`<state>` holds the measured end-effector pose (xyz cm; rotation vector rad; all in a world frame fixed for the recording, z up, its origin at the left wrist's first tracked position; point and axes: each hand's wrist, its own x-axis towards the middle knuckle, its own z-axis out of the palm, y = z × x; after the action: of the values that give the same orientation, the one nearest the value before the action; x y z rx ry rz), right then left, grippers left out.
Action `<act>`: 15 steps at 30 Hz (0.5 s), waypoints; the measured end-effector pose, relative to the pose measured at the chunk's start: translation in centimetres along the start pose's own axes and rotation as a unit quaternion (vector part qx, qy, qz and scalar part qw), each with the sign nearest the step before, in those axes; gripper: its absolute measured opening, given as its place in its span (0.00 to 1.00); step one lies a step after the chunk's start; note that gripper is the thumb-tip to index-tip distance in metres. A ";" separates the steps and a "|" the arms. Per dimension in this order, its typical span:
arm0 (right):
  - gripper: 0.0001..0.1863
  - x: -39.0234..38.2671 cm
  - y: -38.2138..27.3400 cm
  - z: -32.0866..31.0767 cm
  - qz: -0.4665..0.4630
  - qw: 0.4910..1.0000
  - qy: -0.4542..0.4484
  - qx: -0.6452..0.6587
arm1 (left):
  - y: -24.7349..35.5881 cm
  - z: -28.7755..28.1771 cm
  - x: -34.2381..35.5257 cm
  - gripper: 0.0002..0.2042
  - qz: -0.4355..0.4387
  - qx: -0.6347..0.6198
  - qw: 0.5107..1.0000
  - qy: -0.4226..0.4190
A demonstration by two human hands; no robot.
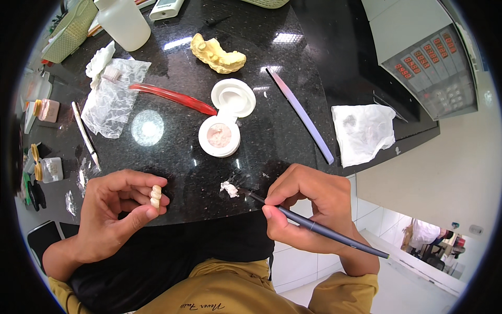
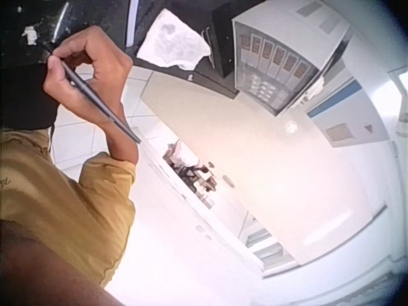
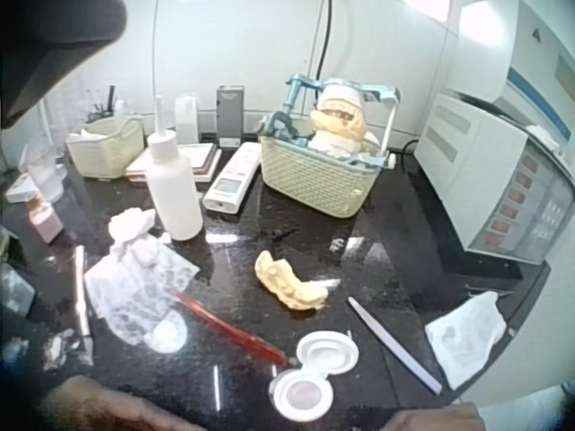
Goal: The person applies white paste to a dental prosthetic using a brush, wipes the prosthetic with a tissue, and uses a metal carving tool to scrape the surface of the prosthetic while working at a laboratory bench.
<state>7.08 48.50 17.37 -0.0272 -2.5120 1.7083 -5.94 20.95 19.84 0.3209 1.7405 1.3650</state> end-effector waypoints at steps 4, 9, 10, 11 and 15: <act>0.08 0.1 -0.1 0.0 -0.012 1.000 -0.012 -0.012 | 0.1 0.0 0.0 0.17 -0.007 -0.003 1.000 0.001; 0.08 0.1 0.1 0.0 -0.003 1.000 -0.003 0.004 | 0.0 -0.1 0.1 0.17 -0.010 -0.007 1.000 -0.002; 0.08 0.1 0.0 0.1 -0.002 1.000 -0.004 0.002 | 0.0 -0.1 0.1 0.17 -0.008 -0.008 1.000 -0.003; 0.08 0.1 0.0 0.1 0.000 1.000 -0.004 -0.001 | -0.1 -0.1 0.1 0.17 -0.007 -0.010 1.000 -0.004; 0.08 0.1 -0.1 -0.2 -0.011 1.000 -0.016 -0.014 | 0.1 0.2 0.2 0.16 -0.007 -0.008 1.000 -0.002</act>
<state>6.95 48.68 17.53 0.0265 -2.5495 1.6789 -5.87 21.25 19.80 0.3012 1.7252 1.3657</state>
